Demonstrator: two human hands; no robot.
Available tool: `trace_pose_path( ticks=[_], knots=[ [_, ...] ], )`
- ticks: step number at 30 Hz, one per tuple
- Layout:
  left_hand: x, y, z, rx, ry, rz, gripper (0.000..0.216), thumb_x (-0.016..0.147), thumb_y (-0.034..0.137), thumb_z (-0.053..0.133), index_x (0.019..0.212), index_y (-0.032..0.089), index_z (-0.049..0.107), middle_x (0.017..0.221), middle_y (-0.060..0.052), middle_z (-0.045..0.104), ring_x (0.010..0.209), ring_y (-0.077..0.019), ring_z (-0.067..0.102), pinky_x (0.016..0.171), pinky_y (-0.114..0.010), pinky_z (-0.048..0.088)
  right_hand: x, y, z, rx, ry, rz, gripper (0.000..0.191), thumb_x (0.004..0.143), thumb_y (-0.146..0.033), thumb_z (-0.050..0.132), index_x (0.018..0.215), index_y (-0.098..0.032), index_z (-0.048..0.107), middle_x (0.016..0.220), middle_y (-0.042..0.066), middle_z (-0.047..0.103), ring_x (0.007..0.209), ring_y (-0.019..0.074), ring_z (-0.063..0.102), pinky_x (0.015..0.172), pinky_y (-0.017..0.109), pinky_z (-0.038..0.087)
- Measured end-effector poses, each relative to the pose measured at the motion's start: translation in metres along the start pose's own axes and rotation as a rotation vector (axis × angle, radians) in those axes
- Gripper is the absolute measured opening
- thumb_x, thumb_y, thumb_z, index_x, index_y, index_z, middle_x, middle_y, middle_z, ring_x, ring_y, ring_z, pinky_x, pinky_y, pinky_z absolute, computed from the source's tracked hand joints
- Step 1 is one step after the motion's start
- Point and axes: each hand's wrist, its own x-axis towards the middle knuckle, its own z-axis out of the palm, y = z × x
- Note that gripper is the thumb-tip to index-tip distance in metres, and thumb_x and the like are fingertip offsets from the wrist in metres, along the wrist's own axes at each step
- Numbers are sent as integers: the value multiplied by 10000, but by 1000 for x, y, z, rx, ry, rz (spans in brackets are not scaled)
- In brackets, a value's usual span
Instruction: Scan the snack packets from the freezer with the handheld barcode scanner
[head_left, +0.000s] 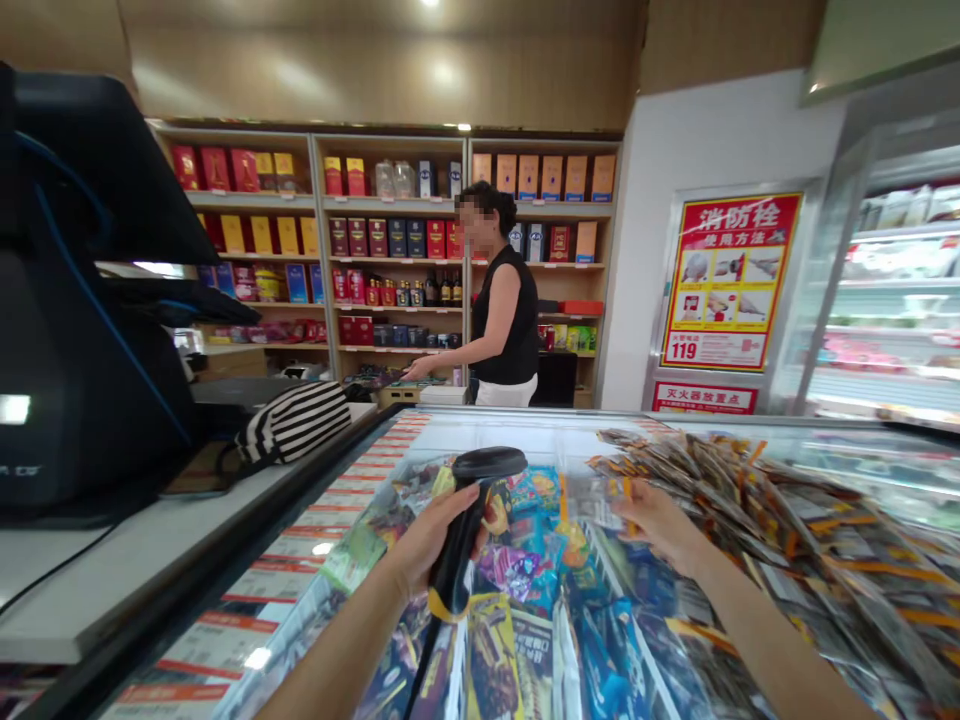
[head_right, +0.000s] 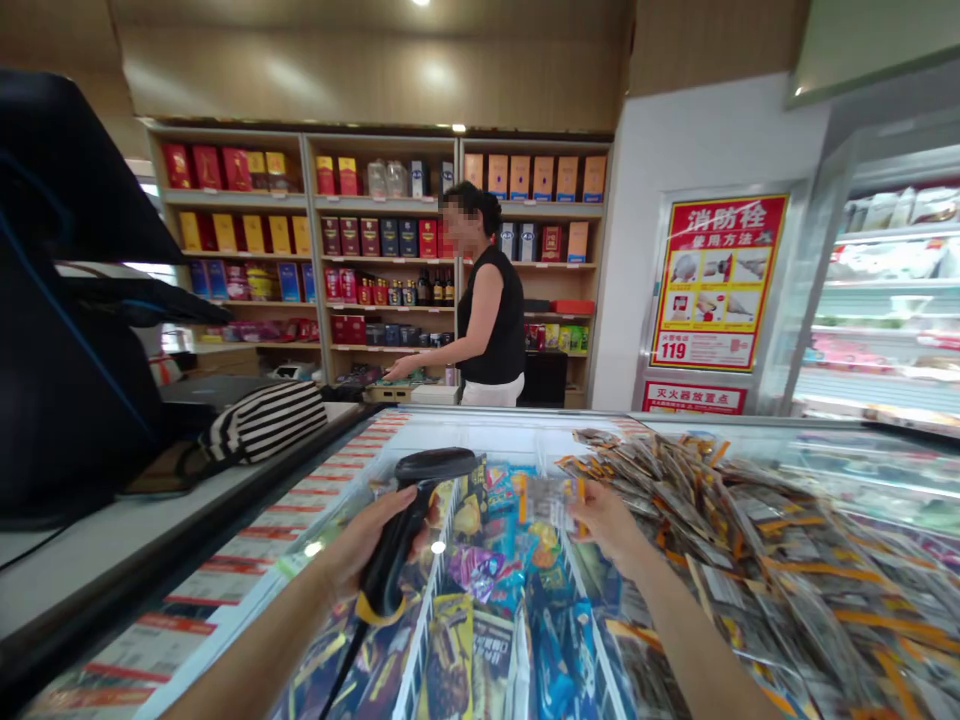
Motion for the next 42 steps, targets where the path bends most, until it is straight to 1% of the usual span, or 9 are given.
trace_pose_path(
  ticks=[2, 5, 9, 15, 18, 21, 24, 33, 42],
  knots=[
    [0, -3, -3, -82, 83, -21, 270, 719, 398, 460, 699, 138, 529, 535, 5, 507, 458, -74, 451, 432, -180, 337, 2, 1, 1, 77, 102, -37, 291, 518, -237, 520, 808, -217, 493, 692, -16, 580, 593, 138, 533, 525, 263, 430],
    [2, -7, -2, -141, 139, -59, 275, 697, 406, 483, 682, 134, 519, 581, 2, 513, 441, -64, 438, 416, -179, 334, 4, 5, 5, -132, 90, -146, 326, 506, -199, 501, 831, -212, 522, 707, -4, 598, 600, 158, 539, 519, 258, 409],
    [1, -10, 5, -117, 93, -112, 291, 696, 404, 480, 640, 122, 520, 591, -9, 509, 434, -62, 430, 404, -183, 328, -3, 10, 15, -521, -85, -313, 137, 595, -248, 465, 635, -188, 581, 576, 5, 586, 589, 169, 534, 542, 254, 376],
    [-8, -1, 10, -8, 5, -133, 281, 720, 387, 461, 718, 119, 543, 565, -11, 516, 439, -71, 433, 418, -190, 340, -9, 3, 35, -576, -52, -294, 186, 614, -325, 501, 713, -211, 609, 658, 10, 617, 683, 182, 558, 621, 264, 390],
    [-10, 3, 10, 22, 16, -133, 294, 724, 395, 452, 737, 116, 542, 536, -11, 513, 426, -73, 426, 415, -191, 335, -2, 3, 34, -383, 98, -171, 146, 610, -321, 494, 599, -190, 557, 594, 13, 589, 648, 187, 564, 606, 292, 413],
    [-10, 5, 10, 17, 25, -115, 299, 724, 403, 449, 726, 120, 544, 518, -8, 508, 416, -73, 419, 411, -191, 330, 2, 6, 29, 121, 181, 1, 142, 593, -266, 497, 717, -199, 514, 690, 2, 605, 662, 175, 582, 588, 302, 449],
    [-13, 9, 11, -10, 16, -104, 297, 721, 398, 456, 762, 121, 555, 530, -11, 515, 427, -75, 425, 418, -191, 335, 2, 10, 26, 410, 245, -8, 261, 567, -201, 507, 826, -224, 486, 811, -5, 611, 753, 163, 583, 631, 291, 459],
    [-25, 20, 12, -79, 12, -116, 311, 703, 384, 478, 875, 133, 546, 626, -31, 545, 438, -79, 437, 413, -198, 345, 10, 25, 28, 349, 277, -14, 243, 545, -175, 486, 774, -213, 561, 793, 10, 623, 777, 171, 573, 677, 289, 464],
    [-25, 15, 21, -83, 0, -119, 298, 691, 388, 493, 797, 118, 563, 597, -32, 530, 423, -75, 431, 390, -195, 332, 8, 23, 27, 347, 266, -19, 272, 554, -174, 500, 815, -201, 573, 816, 28, 624, 777, 182, 575, 665, 296, 466]
  ],
)
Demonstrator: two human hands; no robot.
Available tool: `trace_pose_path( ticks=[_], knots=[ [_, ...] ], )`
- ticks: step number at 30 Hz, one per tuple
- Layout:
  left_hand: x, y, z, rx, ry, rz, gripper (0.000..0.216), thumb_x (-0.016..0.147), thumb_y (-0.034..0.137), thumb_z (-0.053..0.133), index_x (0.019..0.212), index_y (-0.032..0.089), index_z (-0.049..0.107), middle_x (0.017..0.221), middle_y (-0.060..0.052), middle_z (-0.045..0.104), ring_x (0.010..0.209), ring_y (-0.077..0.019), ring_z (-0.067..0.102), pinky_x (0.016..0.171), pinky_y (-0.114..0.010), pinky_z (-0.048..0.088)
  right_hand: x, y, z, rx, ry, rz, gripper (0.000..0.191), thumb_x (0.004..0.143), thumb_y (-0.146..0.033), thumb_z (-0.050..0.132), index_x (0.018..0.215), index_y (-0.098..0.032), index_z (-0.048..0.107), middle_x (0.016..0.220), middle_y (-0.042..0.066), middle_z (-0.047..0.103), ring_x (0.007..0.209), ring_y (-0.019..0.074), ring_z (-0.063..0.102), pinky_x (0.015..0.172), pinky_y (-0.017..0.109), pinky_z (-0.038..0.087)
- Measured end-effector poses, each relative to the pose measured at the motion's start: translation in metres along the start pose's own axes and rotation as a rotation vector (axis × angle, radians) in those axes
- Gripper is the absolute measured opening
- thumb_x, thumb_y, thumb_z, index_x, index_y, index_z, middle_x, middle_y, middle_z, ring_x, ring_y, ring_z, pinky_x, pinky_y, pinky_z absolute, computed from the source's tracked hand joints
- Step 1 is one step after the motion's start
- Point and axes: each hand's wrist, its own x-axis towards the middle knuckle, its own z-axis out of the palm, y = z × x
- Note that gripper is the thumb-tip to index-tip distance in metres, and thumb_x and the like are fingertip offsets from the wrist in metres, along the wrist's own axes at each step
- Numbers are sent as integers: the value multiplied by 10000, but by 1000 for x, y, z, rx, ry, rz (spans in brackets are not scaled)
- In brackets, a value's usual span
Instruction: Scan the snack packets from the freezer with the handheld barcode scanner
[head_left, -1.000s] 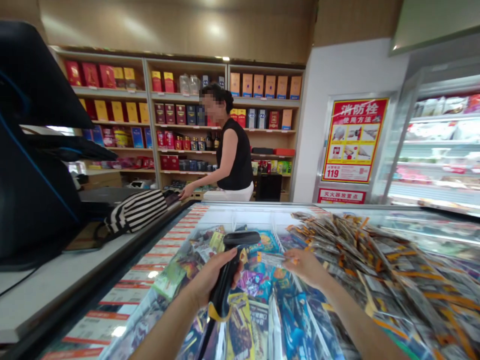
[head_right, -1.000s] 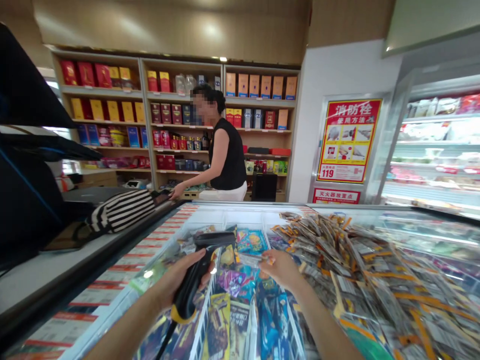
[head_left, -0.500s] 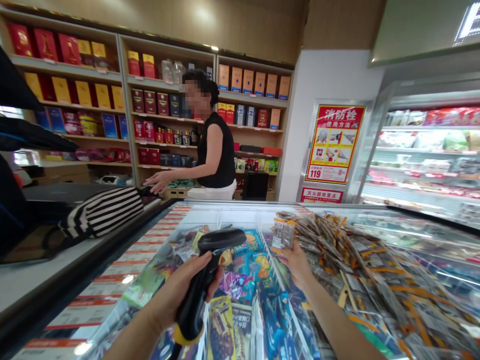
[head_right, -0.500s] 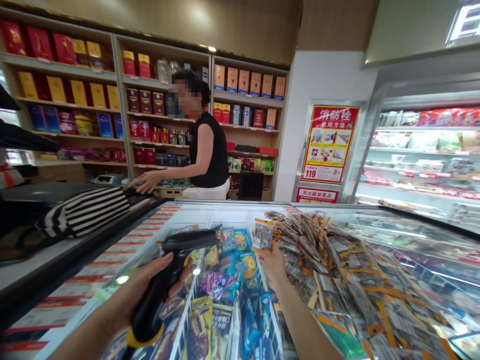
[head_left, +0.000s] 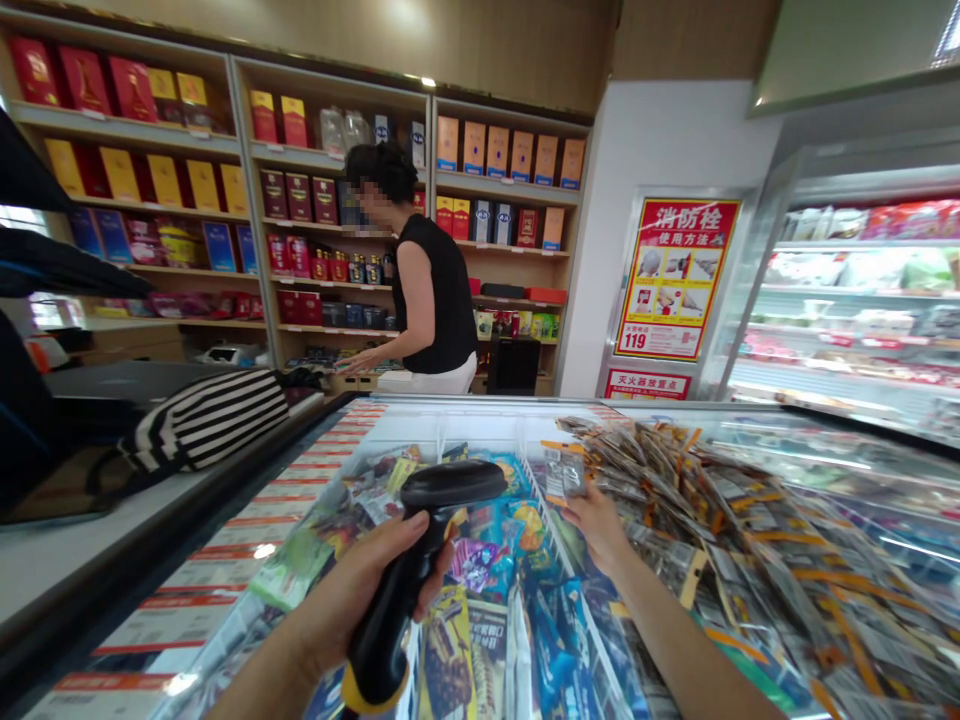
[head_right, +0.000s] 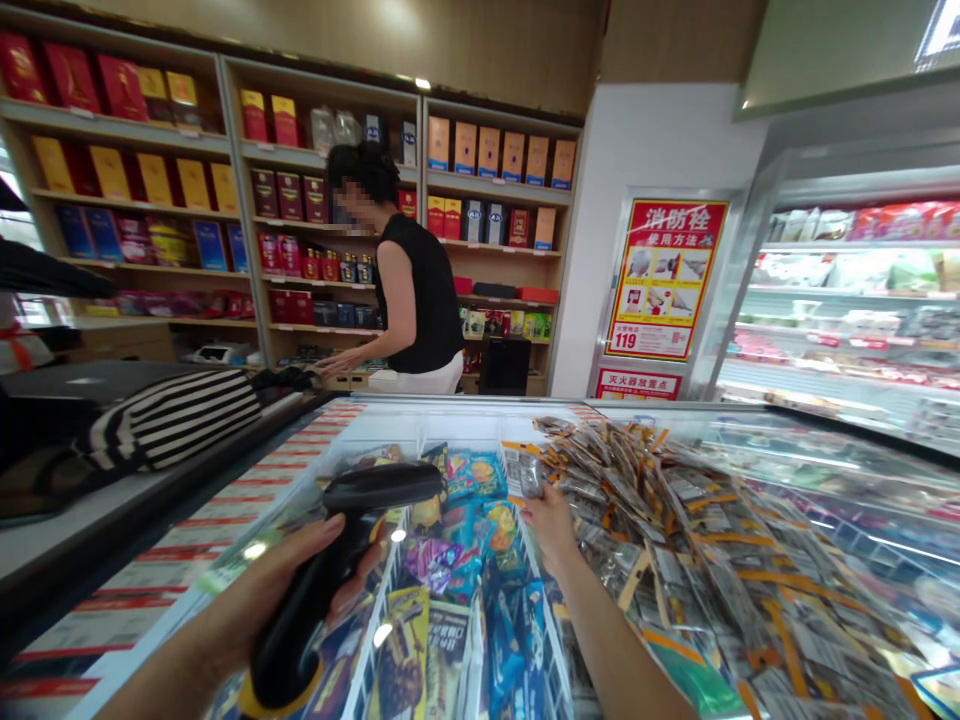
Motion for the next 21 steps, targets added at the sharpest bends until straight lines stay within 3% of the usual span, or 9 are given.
trace_pose_path(
  ticks=[21],
  knots=[
    [6, 3, -17, 17, -19, -32, 280, 727, 366, 463, 805, 118, 565, 613, -26, 520, 459, -79, 450, 415, -195, 353, 1, 4, 0, -12, 20, -6, 274, 577, -176, 501, 837, -226, 572, 819, 13, 617, 790, 177, 566, 719, 320, 448]
  ],
)
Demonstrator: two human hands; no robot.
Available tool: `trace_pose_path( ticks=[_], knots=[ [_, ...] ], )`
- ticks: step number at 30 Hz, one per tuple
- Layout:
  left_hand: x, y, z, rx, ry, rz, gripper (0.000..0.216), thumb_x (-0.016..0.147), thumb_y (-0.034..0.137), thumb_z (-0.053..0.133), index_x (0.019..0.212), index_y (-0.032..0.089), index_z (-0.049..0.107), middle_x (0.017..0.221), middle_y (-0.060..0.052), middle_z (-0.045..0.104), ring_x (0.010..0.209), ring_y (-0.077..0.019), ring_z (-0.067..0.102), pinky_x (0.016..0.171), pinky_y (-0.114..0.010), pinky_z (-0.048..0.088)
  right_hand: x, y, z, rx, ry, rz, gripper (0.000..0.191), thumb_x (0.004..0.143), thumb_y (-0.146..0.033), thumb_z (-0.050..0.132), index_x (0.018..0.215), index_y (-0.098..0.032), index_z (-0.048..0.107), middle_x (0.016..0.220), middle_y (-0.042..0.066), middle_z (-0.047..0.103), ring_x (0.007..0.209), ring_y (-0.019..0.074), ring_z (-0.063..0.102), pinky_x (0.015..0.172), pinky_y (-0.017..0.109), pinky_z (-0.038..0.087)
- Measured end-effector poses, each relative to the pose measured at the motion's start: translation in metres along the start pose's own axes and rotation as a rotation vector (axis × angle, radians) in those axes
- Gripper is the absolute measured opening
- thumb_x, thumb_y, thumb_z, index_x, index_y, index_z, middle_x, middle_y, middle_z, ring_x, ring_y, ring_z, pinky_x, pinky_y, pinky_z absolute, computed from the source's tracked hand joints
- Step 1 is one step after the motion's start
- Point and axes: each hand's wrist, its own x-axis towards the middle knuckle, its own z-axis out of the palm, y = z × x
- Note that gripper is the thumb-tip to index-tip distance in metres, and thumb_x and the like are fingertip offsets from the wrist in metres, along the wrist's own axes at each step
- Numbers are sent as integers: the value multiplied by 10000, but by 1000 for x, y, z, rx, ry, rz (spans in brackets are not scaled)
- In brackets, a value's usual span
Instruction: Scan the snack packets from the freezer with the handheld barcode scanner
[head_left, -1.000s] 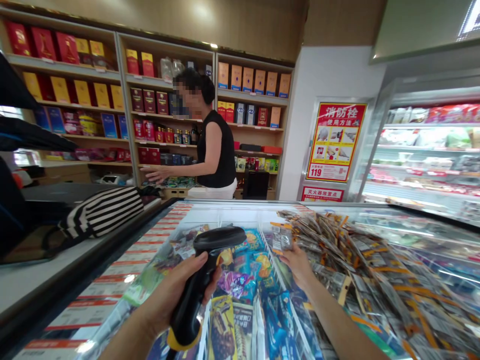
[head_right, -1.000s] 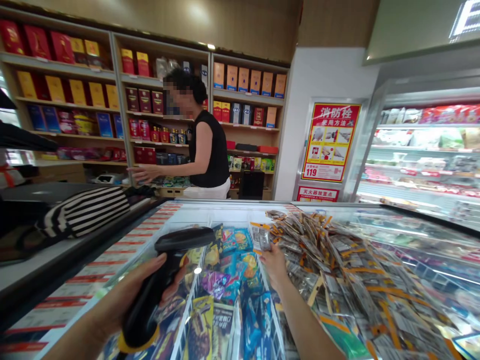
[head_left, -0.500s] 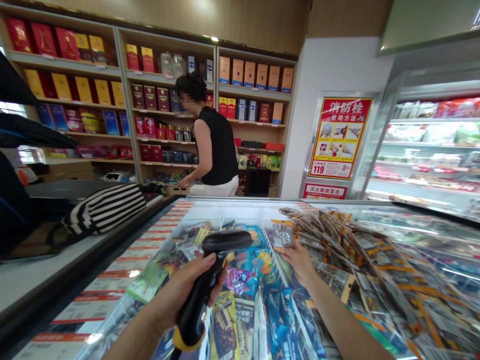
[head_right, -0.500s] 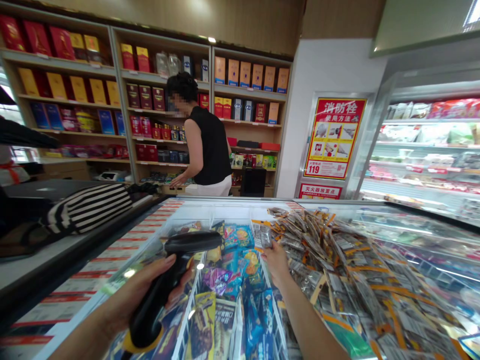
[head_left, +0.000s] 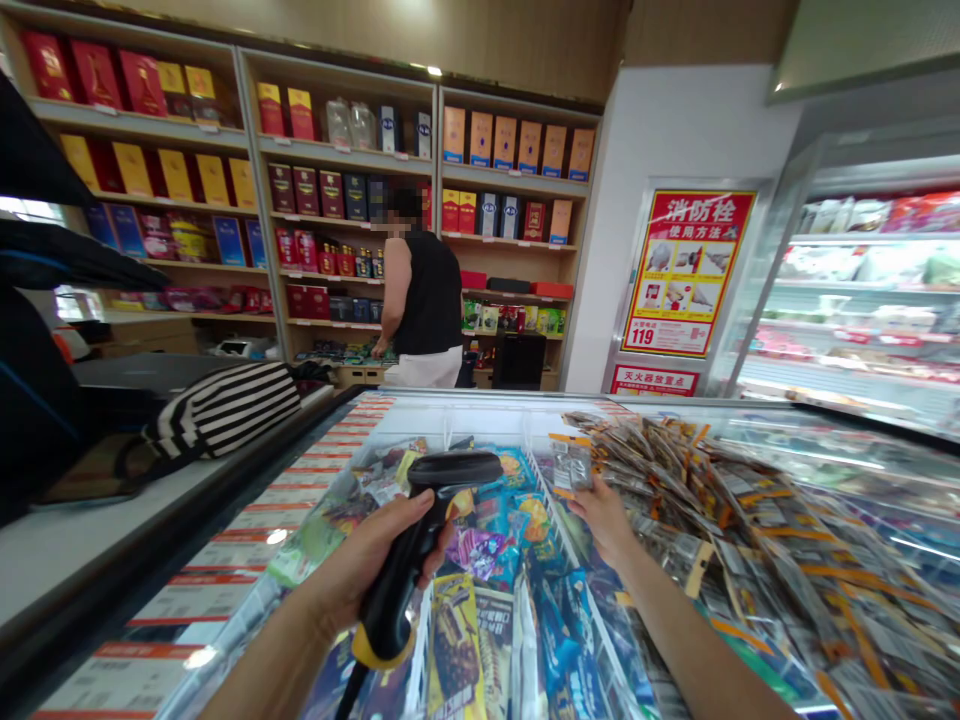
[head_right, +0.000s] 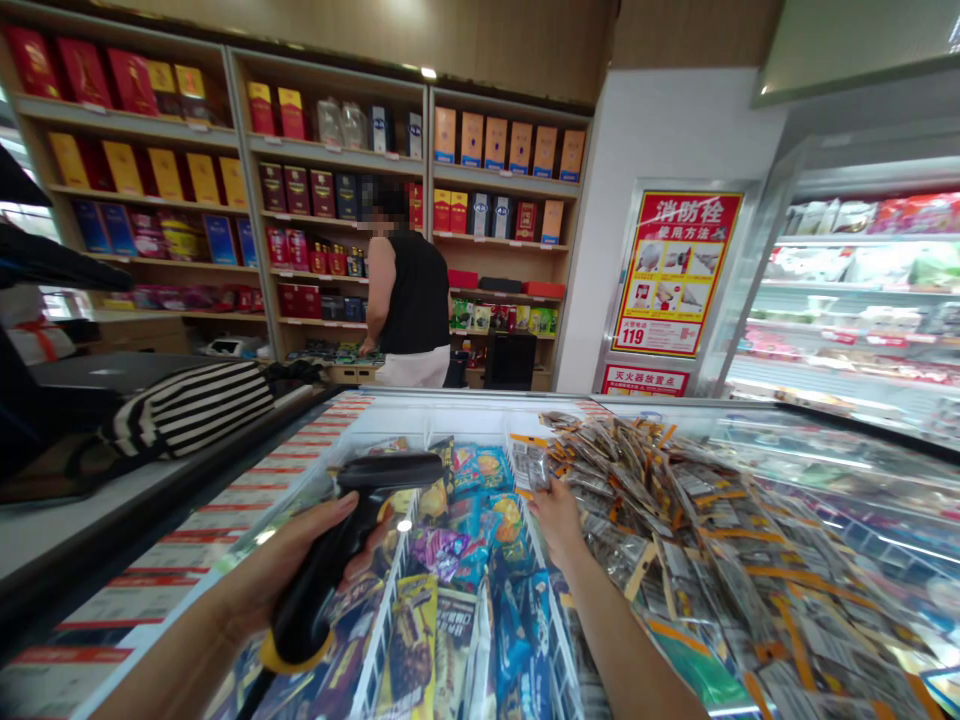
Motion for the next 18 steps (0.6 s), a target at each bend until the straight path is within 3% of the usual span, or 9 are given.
trace_pose_path(
  ticks=[18],
  knots=[
    [-2, 4, -5, 36, -46, -16, 272, 737, 364, 436, 798, 122, 544, 636, -23, 522, 456, -79, 454, 411, -199, 357, 0, 1, 2, 4, 31, -18, 212, 559, -153, 530, 761, -195, 579, 741, 3, 634, 713, 152, 577, 669, 276, 455]
  ],
)
